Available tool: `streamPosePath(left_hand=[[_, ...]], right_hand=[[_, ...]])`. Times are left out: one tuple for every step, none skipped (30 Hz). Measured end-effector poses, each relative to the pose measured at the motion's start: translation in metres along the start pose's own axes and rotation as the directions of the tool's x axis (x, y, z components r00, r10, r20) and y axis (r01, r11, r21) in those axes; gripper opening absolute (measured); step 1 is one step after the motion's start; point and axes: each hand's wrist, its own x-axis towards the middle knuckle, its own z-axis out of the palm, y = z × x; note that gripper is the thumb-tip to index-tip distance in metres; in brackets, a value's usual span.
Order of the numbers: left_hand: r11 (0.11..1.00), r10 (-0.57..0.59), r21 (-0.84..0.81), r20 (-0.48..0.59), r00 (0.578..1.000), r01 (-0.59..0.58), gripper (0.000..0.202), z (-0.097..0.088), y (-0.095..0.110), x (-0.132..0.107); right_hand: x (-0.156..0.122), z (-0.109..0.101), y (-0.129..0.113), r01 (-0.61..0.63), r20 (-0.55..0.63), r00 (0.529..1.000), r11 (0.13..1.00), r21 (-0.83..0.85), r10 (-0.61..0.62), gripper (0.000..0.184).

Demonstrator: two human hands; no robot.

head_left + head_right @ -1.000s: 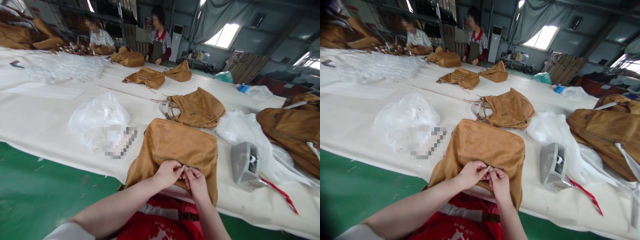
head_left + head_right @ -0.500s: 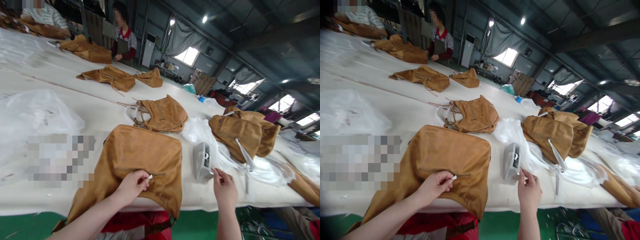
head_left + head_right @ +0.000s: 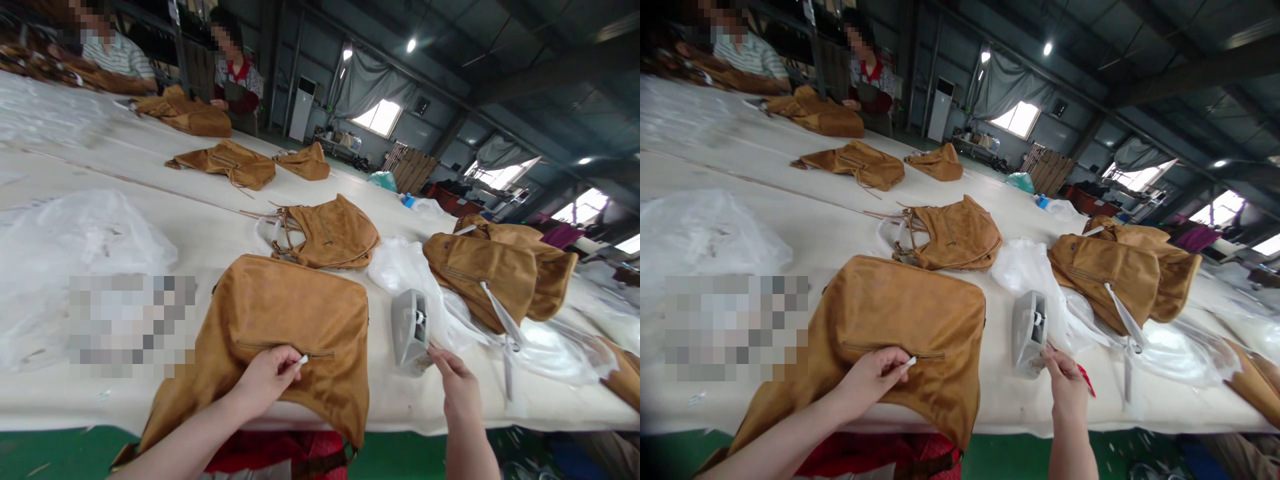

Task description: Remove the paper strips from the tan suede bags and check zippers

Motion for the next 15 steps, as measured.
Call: streamPosePath(left_hand=[[1.0,0.002,0.001,0.002,1.0,-0.002,0.019,0.0,-0.001,0.0],[1.0,0.003,0.001,0.003,1.0,-0.003,0.02,0.001,-0.002,0.0],[1.0,0.005,0.001,0.005,1.0,-0.005,0.02,0.001,-0.003,0.001],[1.0,0.004,0.001,0.005,1.0,-0.004,0.02,0.001,-0.003,0.0],[1.0,0.004,0.002,0.006,1.0,-0.004,0.019,0.001,-0.003,0.0],[1.0,0.004,0.006,0.007,1.0,-0.004,0.019,0.002,-0.003,0.0],[1.0,0.005,0.011,0.008,1.0,-0.005,0.019,0.002,-0.003,0.0],[1.0,0.006,0.015,0.007,1.0,-0.006,0.019,0.002,-0.002,0.0],[1.0,0.008,0.015,0.005,1.0,-0.009,0.019,0.002,-0.002,0.0],[1.0,0.013,0.013,0.002,1.0,-0.013,0.018,0.002,-0.002,0.0],[1.0,0.019,0.01,-0.003,1.0,-0.019,0.018,0.002,-0.003,-0.001],[1.0,0.026,0.006,-0.009,1.0,-0.026,0.017,0.002,-0.003,-0.001],[0.999,0.033,0.0,-0.016,0.999,-0.033,0.017,0.002,-0.003,-0.001],[0.999,0.04,-0.005,-0.024,0.999,-0.04,0.017,0.002,-0.004,-0.001],[0.999,0.046,-0.01,-0.033,0.998,-0.047,0.016,0.003,-0.004,-0.002]], right_hand=[[-0.004,-0.003,0.001,-0.005,-0.028,1.0,1.0,0.002,0.005,0.044],[-0.009,-0.006,0.003,-0.014,-0.061,0.998,1.0,-0.005,0.013,0.044],[-0.013,-0.009,0.005,-0.03,-0.088,0.996,0.999,-0.023,0.028,0.044],[-0.018,-0.01,0.007,-0.059,-0.094,0.994,0.997,-0.041,0.055,0.044],[-0.022,-0.011,0.01,-0.094,-0.08,0.993,0.994,-0.051,0.09,0.045],[-0.026,-0.011,0.012,-0.128,-0.049,0.991,0.99,-0.052,0.125,0.046],[-0.029,-0.01,0.015,-0.159,-0.001,0.987,0.986,-0.039,0.159,0.047],[-0.031,-0.008,0.018,-0.184,0.048,0.982,0.983,-0.013,0.185,0.048],[-0.032,-0.007,0.021,-0.2,0.086,0.977,0.98,0.017,0.197,0.05],[-0.032,-0.005,0.024,-0.208,0.102,0.974,0.977,0.039,0.203,0.05],[-0.032,-0.005,0.026,-0.214,0.103,0.973,0.976,0.041,0.209,0.051],[-0.033,-0.004,0.029,-0.224,0.098,0.97,0.974,0.031,0.22,0.05],[-0.034,-0.005,0.03,-0.237,0.091,0.968,0.972,0.013,0.234,0.05],[-0.037,-0.005,0.031,-0.25,0.085,0.965,0.968,-0.01,0.25,0.051],[-0.041,-0.005,0.03,-0.261,0.091,0.961,0.965,-0.024,0.262,0.05]])
